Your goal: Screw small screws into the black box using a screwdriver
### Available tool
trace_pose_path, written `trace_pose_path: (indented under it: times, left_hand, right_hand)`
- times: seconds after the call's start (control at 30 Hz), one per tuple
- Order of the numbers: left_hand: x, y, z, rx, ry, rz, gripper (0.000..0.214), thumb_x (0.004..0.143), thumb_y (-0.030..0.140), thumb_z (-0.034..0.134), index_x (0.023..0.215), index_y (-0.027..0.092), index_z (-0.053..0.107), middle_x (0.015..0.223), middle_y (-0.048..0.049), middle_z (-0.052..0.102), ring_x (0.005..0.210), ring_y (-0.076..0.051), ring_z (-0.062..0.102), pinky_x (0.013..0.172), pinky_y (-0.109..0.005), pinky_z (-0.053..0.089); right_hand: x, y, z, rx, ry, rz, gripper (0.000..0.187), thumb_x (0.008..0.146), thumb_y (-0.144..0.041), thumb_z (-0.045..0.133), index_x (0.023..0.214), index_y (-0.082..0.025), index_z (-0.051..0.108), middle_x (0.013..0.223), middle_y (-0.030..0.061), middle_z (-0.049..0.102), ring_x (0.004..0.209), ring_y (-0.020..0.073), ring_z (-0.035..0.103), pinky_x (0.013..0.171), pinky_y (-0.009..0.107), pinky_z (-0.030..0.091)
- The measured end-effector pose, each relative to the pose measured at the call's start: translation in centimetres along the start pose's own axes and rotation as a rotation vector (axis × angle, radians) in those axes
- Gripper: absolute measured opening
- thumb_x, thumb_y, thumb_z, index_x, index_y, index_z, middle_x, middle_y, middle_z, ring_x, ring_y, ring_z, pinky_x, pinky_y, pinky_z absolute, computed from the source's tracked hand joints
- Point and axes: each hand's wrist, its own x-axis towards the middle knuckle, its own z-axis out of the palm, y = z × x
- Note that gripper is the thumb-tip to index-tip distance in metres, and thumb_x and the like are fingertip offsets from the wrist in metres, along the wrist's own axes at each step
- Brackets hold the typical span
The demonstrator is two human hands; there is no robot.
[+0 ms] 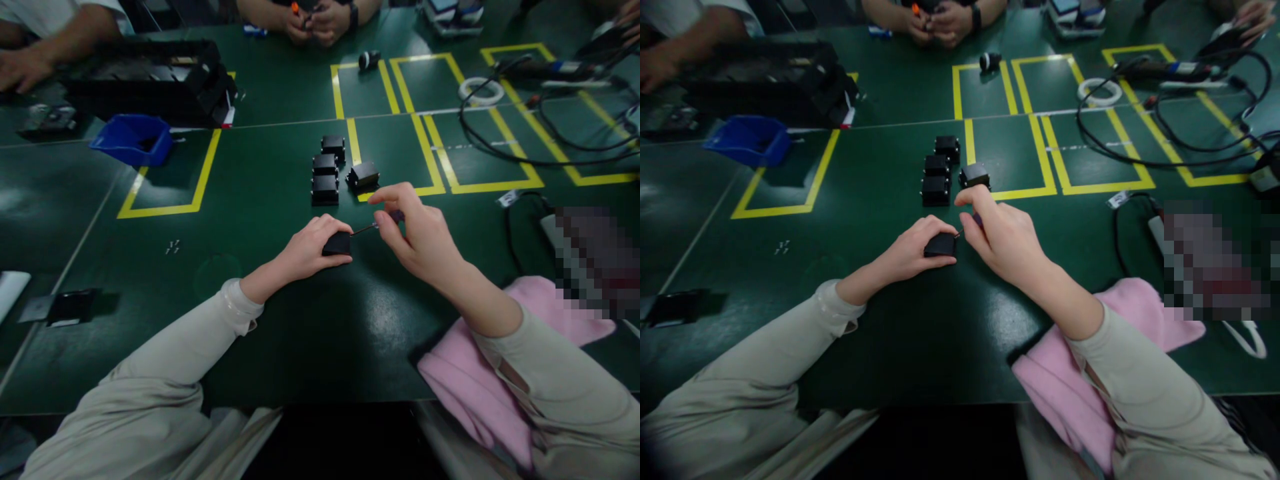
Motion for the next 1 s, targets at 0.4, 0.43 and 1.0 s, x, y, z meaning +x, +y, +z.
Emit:
trace_pose_path:
  times: [0.4,0.43,1.0]
  left_hand:
    - [-0.03,0.05,-0.03,-0.001,-0.001,0.0,0.042,0.094,0.049,0.07,0.125,0.023,0.058,0.124,-0.0083,0.062,0.117,-0.027,0.058,0.102,-0.042,0.046]
    - [-0.02,0.07,-0.05,-0.001,0.0,-0.003,0.042,0.094,0.049,0.069,0.124,0.023,0.058,0.123,-0.0082,0.062,0.117,-0.027,0.058,0.102,-0.042,0.047]
    - [0.0,0.11,-0.1,-0.002,-0.007,-0.007,0.043,0.094,0.049,0.07,0.125,0.022,0.058,0.124,-0.0087,0.062,0.117,-0.027,0.058,0.102,-0.042,0.046]
  right_hand:
    - [0.01,-0.07,-0.06,0.019,-0.022,0.018,0.024,0.102,-0.032,0.046,0.112,-0.019,0.064,0.087,0.0048,0.072,0.076,0.0187,0.07,0.069,0.03,0.05]
    - [0.0,-0.08,-0.06,0.016,-0.027,0.018,0.024,0.102,-0.034,0.046,0.109,-0.02,0.064,0.086,0.0044,0.072,0.076,0.0185,0.07,0.069,0.03,0.05]
    - [0.01,-0.04,0.03,0.009,-0.002,0.02,0.023,0.101,-0.03,0.046,0.11,-0.02,0.064,0.084,0.0036,0.072,0.074,0.0181,0.071,0.068,0.029,0.05]
